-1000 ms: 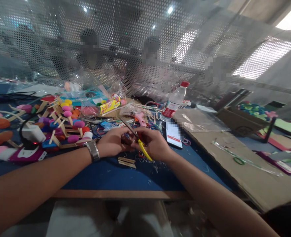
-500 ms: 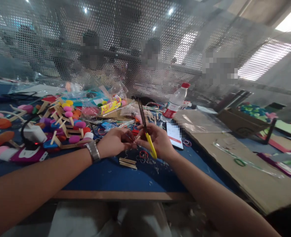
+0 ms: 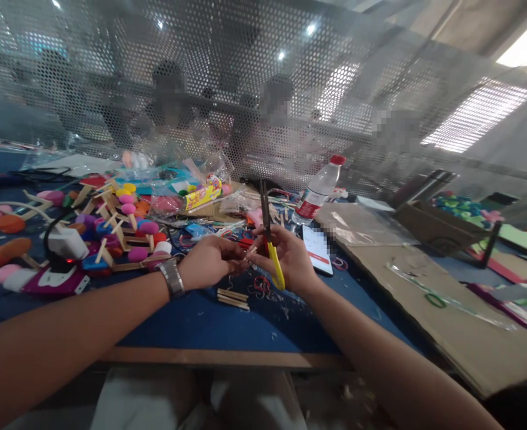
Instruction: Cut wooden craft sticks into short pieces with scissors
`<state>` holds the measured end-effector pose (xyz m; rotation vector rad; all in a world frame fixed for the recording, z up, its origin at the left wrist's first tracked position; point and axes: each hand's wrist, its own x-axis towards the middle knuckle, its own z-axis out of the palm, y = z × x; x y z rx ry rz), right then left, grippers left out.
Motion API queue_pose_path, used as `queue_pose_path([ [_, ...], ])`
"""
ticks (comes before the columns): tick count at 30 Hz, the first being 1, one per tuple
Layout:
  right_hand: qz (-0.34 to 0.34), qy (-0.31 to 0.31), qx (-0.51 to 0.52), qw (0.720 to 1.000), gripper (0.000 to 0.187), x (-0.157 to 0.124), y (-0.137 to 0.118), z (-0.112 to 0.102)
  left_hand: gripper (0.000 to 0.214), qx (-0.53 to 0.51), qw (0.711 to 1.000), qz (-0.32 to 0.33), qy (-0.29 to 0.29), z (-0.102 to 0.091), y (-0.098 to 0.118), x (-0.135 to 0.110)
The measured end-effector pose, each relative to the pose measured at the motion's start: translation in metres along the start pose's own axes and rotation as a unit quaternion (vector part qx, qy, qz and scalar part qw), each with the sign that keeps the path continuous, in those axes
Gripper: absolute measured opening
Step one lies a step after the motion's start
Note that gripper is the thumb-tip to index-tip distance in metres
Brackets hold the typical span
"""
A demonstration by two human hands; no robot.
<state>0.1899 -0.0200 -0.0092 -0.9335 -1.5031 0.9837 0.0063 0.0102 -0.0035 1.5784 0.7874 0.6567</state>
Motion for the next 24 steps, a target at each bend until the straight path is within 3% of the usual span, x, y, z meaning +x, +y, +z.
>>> queue_pose_path([
  [6, 0.006, -0.006, 0.007, 1.000, 0.049, 0.001, 0.002, 0.001, 0.012, 0.010, 1.000, -0.018, -0.010, -0.004, 0.001, 0.001],
  [10, -0.001, -0.011, -0.003, 1.000, 0.049, 0.002, -0.004, -0.002, 0.005, 0.043, 0.999, 0.003, -0.005, -0.010, 0.000, 0.004],
  [15, 0.008, 0.001, -0.067, 0.998, 0.051, 0.002, -0.013, -0.015, 0.011, -0.045, 0.999, -0.013, 0.017, -0.015, 0.008, 0.004],
  [18, 0.029, -0.039, -0.134, 0.990, 0.051, 0.003, -0.017, -0.027, 0.007, -0.094, 0.995, -0.029, 0.017, -0.017, 0.015, 0.003],
  [24, 0.071, -0.158, -0.218, 0.960, 0.051, 0.002, -0.022, -0.043, 0.005, -0.091, 0.995, -0.032, 0.006, -0.018, 0.018, 0.003],
])
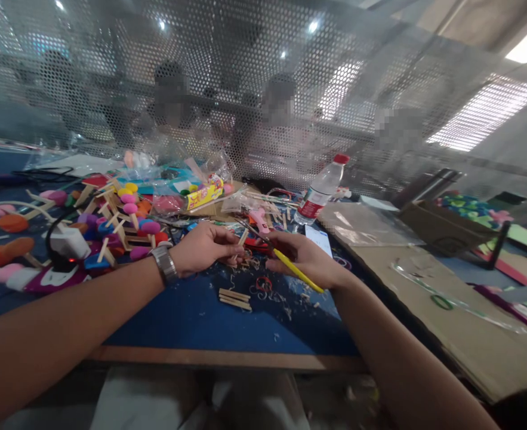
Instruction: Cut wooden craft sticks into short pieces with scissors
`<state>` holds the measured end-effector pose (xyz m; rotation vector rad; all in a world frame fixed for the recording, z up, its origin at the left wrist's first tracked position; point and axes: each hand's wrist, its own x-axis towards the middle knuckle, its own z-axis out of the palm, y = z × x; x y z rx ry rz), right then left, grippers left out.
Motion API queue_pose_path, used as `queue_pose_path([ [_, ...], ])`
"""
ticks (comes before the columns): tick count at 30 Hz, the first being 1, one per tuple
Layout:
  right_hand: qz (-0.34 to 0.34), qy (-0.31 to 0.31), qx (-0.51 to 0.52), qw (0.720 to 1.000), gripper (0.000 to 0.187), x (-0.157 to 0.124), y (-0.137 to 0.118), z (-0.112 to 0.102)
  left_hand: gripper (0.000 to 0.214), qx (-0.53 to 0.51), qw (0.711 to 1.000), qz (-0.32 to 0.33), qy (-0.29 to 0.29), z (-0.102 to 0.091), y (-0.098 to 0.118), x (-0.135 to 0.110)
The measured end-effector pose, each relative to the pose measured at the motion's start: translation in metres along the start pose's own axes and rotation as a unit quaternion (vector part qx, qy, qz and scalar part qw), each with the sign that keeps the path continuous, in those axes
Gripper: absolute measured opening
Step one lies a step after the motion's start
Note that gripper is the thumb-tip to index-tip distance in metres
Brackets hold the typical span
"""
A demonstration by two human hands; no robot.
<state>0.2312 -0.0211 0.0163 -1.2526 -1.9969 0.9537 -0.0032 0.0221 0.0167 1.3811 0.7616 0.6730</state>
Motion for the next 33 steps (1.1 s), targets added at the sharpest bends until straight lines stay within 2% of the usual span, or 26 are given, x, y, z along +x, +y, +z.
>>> queue_pose_path([
  [7, 0.033, -0.104, 0.018, 0.994, 0.052, -0.004, -0.009, -0.007, 0.010, 0.020, 0.998, -0.039, -0.034, 0.000, 0.000, -0.002],
  [14, 0.019, -0.145, 0.043, 0.988, 0.049, -0.004, -0.007, -0.011, 0.014, 0.005, 0.997, -0.041, -0.058, -0.001, -0.001, -0.003],
  [18, 0.009, -0.184, 0.004, 0.983, 0.058, -0.006, -0.004, -0.016, 0.014, 0.039, 0.997, -0.031, -0.066, -0.002, -0.005, -0.002],
  [23, -0.026, -0.183, -0.036, 0.982, 0.060, -0.009, -0.006, -0.020, 0.017, 0.047, 0.996, -0.028, -0.071, 0.000, -0.005, -0.003],
  [27, -0.029, -0.207, -0.038, 0.977, 0.065, -0.007, -0.009, -0.017, 0.014, 0.024, 0.995, -0.050, -0.078, 0.001, -0.003, -0.004],
  [33, -0.027, -0.198, -0.062, 0.978, 0.064, -0.007, -0.013, -0.014, 0.015, 0.009, 0.994, -0.070, -0.083, 0.000, -0.002, -0.004],
])
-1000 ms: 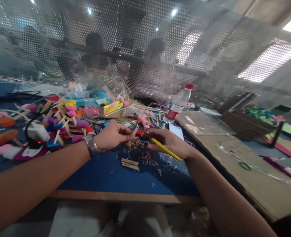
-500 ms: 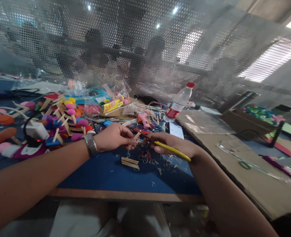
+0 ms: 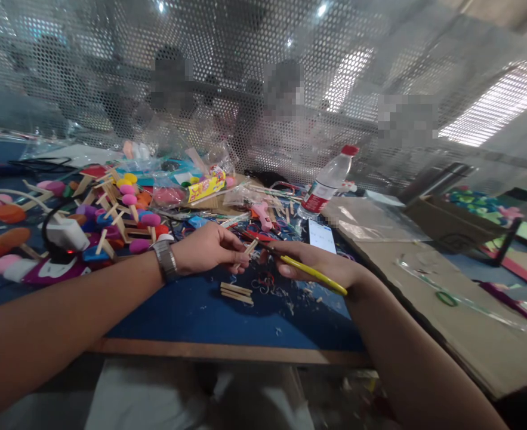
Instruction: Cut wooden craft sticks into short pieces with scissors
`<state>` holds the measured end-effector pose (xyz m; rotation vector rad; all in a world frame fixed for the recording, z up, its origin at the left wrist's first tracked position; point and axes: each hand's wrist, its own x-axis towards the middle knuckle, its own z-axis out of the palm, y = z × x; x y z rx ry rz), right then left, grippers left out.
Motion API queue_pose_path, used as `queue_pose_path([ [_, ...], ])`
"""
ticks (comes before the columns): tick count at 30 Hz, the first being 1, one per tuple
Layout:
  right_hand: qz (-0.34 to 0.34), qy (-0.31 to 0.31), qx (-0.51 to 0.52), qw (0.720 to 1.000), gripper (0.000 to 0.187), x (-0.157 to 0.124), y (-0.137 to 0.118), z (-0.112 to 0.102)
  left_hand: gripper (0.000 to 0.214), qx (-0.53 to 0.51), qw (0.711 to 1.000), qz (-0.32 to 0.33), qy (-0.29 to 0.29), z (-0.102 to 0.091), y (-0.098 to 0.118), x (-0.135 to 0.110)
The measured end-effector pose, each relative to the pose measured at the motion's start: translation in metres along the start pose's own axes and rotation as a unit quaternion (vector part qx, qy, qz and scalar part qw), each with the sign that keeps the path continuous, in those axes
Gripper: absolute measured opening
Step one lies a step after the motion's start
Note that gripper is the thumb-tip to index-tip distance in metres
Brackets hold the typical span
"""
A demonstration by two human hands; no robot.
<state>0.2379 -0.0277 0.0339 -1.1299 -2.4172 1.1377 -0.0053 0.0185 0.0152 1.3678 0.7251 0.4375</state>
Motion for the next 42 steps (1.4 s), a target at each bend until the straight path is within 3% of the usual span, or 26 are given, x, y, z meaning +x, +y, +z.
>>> queue_pose_path([
  [10, 0.035, 0.021, -0.060, 0.997, 0.041, -0.001, -0.001, 0.005, 0.026, 0.002, 1.000, -0.011, -0.023, 0.000, 0.000, -0.001],
  [17, 0.039, 0.032, -0.080, 0.996, 0.028, 0.001, 0.005, 0.007, 0.026, -0.004, 1.000, -0.027, -0.007, 0.001, -0.002, 0.000],
  [29, 0.027, 0.052, -0.053, 0.997, 0.023, 0.005, 0.009, 0.008, 0.028, -0.006, 1.000, -0.001, 0.027, 0.004, -0.004, 0.002],
  [42, 0.047, 0.066, -0.116, 0.990, 0.011, 0.007, 0.002, 0.014, 0.026, -0.010, 1.000, 0.001, 0.028, 0.007, -0.002, 0.000],
])
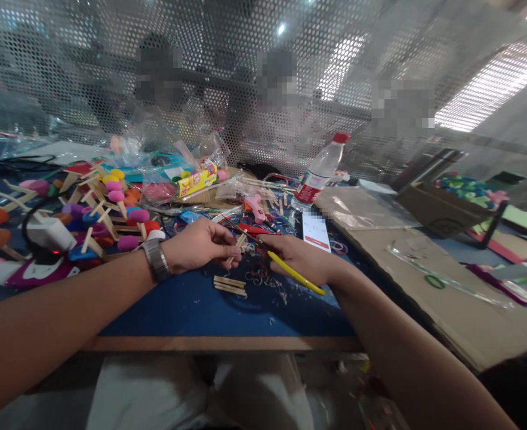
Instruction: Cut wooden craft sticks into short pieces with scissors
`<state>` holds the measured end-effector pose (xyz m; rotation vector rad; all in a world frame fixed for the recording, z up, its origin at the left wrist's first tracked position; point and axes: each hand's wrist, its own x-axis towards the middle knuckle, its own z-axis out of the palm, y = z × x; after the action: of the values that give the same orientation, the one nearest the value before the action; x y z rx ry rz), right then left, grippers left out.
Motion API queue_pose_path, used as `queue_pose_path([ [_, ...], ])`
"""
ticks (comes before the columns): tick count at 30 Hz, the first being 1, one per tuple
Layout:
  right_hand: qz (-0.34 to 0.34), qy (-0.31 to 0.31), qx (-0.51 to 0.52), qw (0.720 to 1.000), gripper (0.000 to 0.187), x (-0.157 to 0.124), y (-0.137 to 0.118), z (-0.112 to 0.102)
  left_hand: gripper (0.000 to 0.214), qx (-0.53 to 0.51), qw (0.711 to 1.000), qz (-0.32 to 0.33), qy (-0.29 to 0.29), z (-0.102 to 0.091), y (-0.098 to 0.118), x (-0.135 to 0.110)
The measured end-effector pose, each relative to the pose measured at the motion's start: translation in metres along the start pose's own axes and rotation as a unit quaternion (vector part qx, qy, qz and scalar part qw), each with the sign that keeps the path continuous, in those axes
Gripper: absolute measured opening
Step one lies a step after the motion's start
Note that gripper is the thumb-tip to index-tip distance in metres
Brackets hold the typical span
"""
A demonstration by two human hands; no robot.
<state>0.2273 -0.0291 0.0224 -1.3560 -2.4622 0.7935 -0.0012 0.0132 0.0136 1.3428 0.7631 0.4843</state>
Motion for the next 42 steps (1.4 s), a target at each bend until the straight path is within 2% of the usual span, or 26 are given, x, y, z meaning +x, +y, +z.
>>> queue_pose_path([
  [13, -0.023, -0.004, 0.036, 0.999, 0.014, -0.0003, 0.0012, -0.0054, 0.023, 0.019, 0.999, 0.017, -0.036, -0.0019, 0.0043, -0.0034],
  [21, -0.041, -0.039, 0.069, 0.996, 0.017, -0.0015, 0.0035, -0.0068, 0.021, 0.030, 0.996, 0.001, -0.081, -0.0029, 0.0086, -0.0068],
  [28, -0.036, -0.022, 0.058, 0.997, 0.017, -0.0017, 0.0010, -0.0044, 0.030, 0.006, 0.997, 0.003, -0.082, -0.0041, 0.0050, -0.0055],
  [36, -0.043, 0.000, 0.046, 0.998, 0.015, -0.0013, 0.0006, -0.0011, 0.030, 0.006, 0.995, 0.011, -0.099, -0.0051, 0.0061, -0.0046],
  [39, -0.045, 0.020, 0.063, 0.997, 0.018, -0.0001, 0.0021, -0.0012, 0.024, 0.069, 0.990, 0.049, -0.111, -0.0063, 0.0061, -0.0038],
  [42, -0.033, 0.067, 0.087, 0.993, 0.015, 0.0015, 0.0046, -0.0019, 0.017, 0.228, 0.965, 0.087, -0.095, -0.0059, 0.0044, -0.0037],
])
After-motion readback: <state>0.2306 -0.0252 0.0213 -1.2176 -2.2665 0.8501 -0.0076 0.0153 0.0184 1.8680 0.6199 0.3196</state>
